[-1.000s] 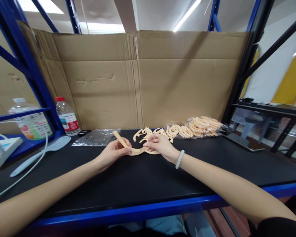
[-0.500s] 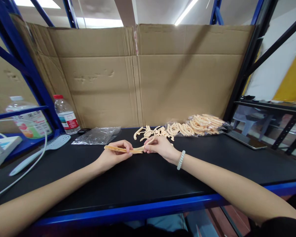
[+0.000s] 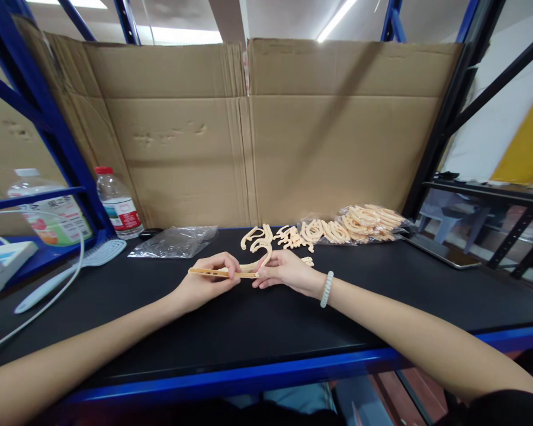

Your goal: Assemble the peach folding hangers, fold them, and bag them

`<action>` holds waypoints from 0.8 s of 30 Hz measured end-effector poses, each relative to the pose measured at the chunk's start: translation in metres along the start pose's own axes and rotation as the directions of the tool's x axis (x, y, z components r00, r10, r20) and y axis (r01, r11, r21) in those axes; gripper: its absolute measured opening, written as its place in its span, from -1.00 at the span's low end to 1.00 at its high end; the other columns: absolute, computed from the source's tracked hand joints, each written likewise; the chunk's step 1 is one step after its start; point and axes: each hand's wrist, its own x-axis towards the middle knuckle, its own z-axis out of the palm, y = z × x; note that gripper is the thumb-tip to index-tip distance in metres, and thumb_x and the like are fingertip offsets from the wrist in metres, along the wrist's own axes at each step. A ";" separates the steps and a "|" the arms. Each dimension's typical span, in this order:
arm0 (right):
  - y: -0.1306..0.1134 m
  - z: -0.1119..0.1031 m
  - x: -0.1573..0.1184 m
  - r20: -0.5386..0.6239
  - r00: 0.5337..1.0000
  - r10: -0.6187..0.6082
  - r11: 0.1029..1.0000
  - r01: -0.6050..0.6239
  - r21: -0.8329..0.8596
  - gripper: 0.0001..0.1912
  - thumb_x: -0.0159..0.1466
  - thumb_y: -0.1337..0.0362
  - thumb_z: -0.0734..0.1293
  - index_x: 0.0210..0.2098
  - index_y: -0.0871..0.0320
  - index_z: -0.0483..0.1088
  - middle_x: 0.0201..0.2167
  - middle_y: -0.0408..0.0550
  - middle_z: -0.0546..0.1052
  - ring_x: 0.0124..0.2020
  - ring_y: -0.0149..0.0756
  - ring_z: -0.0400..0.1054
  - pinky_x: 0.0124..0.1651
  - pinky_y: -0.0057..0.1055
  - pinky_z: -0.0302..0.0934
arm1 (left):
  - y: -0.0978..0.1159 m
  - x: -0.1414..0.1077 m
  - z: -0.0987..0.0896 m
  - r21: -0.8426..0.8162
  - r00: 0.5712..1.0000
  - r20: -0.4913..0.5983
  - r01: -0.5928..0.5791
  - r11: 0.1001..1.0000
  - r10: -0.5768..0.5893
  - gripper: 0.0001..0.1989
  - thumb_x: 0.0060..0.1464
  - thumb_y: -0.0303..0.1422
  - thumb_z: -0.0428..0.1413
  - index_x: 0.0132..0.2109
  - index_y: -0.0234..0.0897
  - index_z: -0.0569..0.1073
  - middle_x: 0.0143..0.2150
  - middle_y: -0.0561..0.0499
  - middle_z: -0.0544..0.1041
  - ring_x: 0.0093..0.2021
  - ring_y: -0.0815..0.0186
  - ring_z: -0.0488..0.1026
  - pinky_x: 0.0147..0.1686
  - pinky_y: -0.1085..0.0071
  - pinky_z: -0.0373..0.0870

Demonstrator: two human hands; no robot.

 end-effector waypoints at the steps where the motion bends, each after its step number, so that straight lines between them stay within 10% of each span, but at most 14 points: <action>1: 0.000 0.000 0.000 0.000 1.000 -0.005 1.000 0.005 -0.005 -0.69 0.04 0.17 0.46 -0.35 0.26 0.37 -0.27 0.03 0.53 -0.30 -0.34 0.48 -0.16 -0.37 0.37 | 0.001 0.000 0.000 0.015 1.000 -0.001 -0.015 1.000 0.015 -0.86 -0.07 -0.39 0.14 -0.51 -0.30 0.33 -0.39 0.02 0.44 -0.38 0.34 0.37 -0.38 0.45 0.25; 24: 0.010 0.009 0.003 -0.164 0.963 -0.212 0.962 0.176 -0.207 -0.82 0.02 0.30 0.39 -0.46 0.20 0.29 -0.57 -0.17 0.46 -0.52 -0.39 0.44 -0.42 -0.46 0.34 | 0.000 -0.004 0.004 0.011 1.000 -0.024 -0.014 1.000 0.014 -0.85 -0.06 -0.38 0.14 -0.51 -0.30 0.33 -0.44 0.04 0.39 -0.42 0.36 0.34 -0.42 0.46 0.22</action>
